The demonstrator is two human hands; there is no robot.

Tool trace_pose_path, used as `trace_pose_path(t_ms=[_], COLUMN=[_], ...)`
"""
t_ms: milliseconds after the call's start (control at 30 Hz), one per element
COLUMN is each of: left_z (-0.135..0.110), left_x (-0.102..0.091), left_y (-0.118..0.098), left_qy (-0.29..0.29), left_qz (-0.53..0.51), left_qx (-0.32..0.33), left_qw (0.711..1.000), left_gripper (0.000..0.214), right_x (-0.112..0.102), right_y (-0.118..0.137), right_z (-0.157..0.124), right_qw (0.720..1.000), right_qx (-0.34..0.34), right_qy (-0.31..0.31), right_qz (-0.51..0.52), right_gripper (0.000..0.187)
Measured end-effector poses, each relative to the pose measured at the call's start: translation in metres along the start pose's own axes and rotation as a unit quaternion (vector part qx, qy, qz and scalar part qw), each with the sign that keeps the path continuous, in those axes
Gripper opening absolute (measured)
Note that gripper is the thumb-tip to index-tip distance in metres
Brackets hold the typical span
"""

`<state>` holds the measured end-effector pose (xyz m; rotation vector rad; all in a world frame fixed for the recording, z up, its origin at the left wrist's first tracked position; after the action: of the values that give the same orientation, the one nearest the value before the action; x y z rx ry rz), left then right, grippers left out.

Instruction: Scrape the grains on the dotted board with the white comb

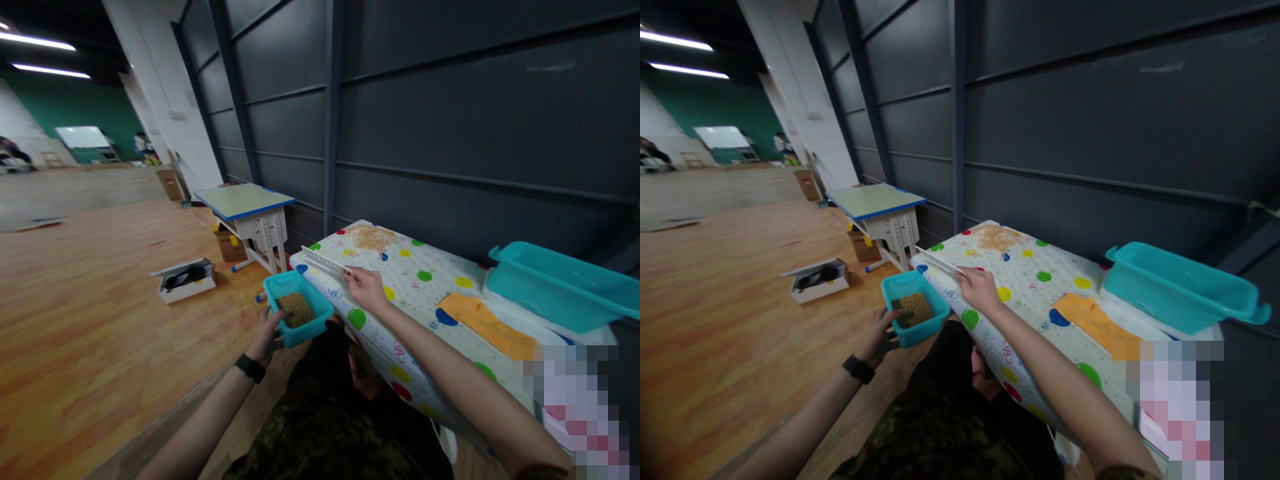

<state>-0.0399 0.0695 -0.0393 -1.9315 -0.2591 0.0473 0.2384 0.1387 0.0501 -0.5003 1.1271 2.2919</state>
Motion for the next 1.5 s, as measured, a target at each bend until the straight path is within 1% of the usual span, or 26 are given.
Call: trace_pose_path(t_ms=[67, 133, 200, 300, 367, 433, 533, 667, 767, 833, 967, 1033, 1100, 1167, 1267, 1400, 1500], left_z=[0.001, 0.001, -0.002, -0.01, -0.016, -0.022, -0.029, -0.034, -0.037, -0.039, -0.042, -0.043, -0.045, -0.048, -0.053, -0.055, -0.053], left_x=[-0.001, -0.002, -0.003, -0.001, 0.001, 0.004, 0.008, 0.01, 0.012, 0.013, 0.016, 0.017, 0.019, 0.021, 0.027, 0.033, 0.034], left_y=[-0.002, -0.002, 0.0, 0.002, 0.003, 0.003, 0.004, 0.007, 0.011, 0.013, 0.016, 0.016, 0.015, 0.015, 0.015, 0.024, 0.038], left_qy=[-0.001, -0.001, 0.002, 0.016, 0.025, 0.033, 0.046, 0.059, 0.077, 0.083, 0.088, 0.091, 0.088, 0.086, 0.095, 0.119, 0.14], left_qz=[-0.003, -0.004, -0.002, -0.001, -0.003, -0.007, -0.012, -0.012, -0.011, -0.016, -0.039, -0.049, -0.053, -0.054, -0.061, -0.082, -0.088], left_qx=[0.001, 0.001, -0.002, -0.007, -0.016, -0.024, -0.027, -0.023, -0.018, -0.016, -0.025, -0.03, -0.033, -0.038, -0.048, -0.068, -0.097], left_qw=[1.0, 1.0, 1.0, 1.0, 1.0, 0.999, 0.999, 0.998, 0.997, 0.996, 0.995, 0.994, 0.994, 0.994, 0.992, 0.987, 0.981], left_gripper=[0.086, 0.085, 0.082, 0.074, 0.067, 0.062, 0.061, 0.067, 0.063, 0.061, 0.067, 0.073, 0.076, 0.077, 0.077, 0.073, 0.071], right_x=[0.0, -0.007, -0.02, -0.044, -0.059, -0.068, -0.073, -0.068, -0.065, -0.065, -0.069, -0.069, -0.067, -0.065, -0.061, -0.061, -0.066], right_y=[-0.003, -0.012, -0.028, -0.057, -0.076, -0.09, -0.101, -0.104, -0.103, -0.103, -0.104, -0.104, -0.102, -0.098, -0.093, -0.087, -0.083], right_z=[0.004, 0.01, 0.018, 0.029, 0.035, 0.039, 0.043, 0.046, 0.045, 0.043, 0.039, 0.037, 0.036, 0.035, 0.033, 0.034, 0.033], right_qw=[1.0, 0.997, 0.99, 0.979, 0.975, 0.975, 0.978, 0.978, 0.979, 0.98, 0.977, 0.974, 0.973, 0.975, 0.979, 0.983, 0.985], right_qx=[0.009, 0.036, 0.079, 0.135, 0.161, 0.169, 0.16, 0.174, 0.179, 0.179, 0.183, 0.197, 0.203, 0.197, 0.183, 0.17, 0.159], right_qy=[-0.018, -0.054, -0.092, -0.125, -0.134, -0.138, -0.136, -0.114, -0.091, -0.081, -0.095, -0.097, -0.086, -0.074, -0.063, -0.047, -0.057], right_qz=[-0.004, -0.034, -0.07, -0.085, -0.077, -0.051, -0.004, 0.011, 0.026, 0.043, 0.059, 0.062, 0.064, 0.064, 0.059, 0.044, 0.039], right_gripper=[0.024, 0.024, 0.025, 0.028, 0.028, 0.026, 0.022, 0.023, 0.025, 0.03, 0.043, 0.04, 0.032, 0.027, 0.025, 0.029, 0.035])
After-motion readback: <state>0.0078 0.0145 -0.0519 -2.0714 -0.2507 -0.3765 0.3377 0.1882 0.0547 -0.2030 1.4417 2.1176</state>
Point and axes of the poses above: each hand's wrist, its own z-axis towards the middle knuckle, its own x-axis out of the palm, y = z × x, the point moved 3 cm from there along z, towards the middle knuckle, and after that the axes turned 5 degrees about z, right-handed, at the moved point
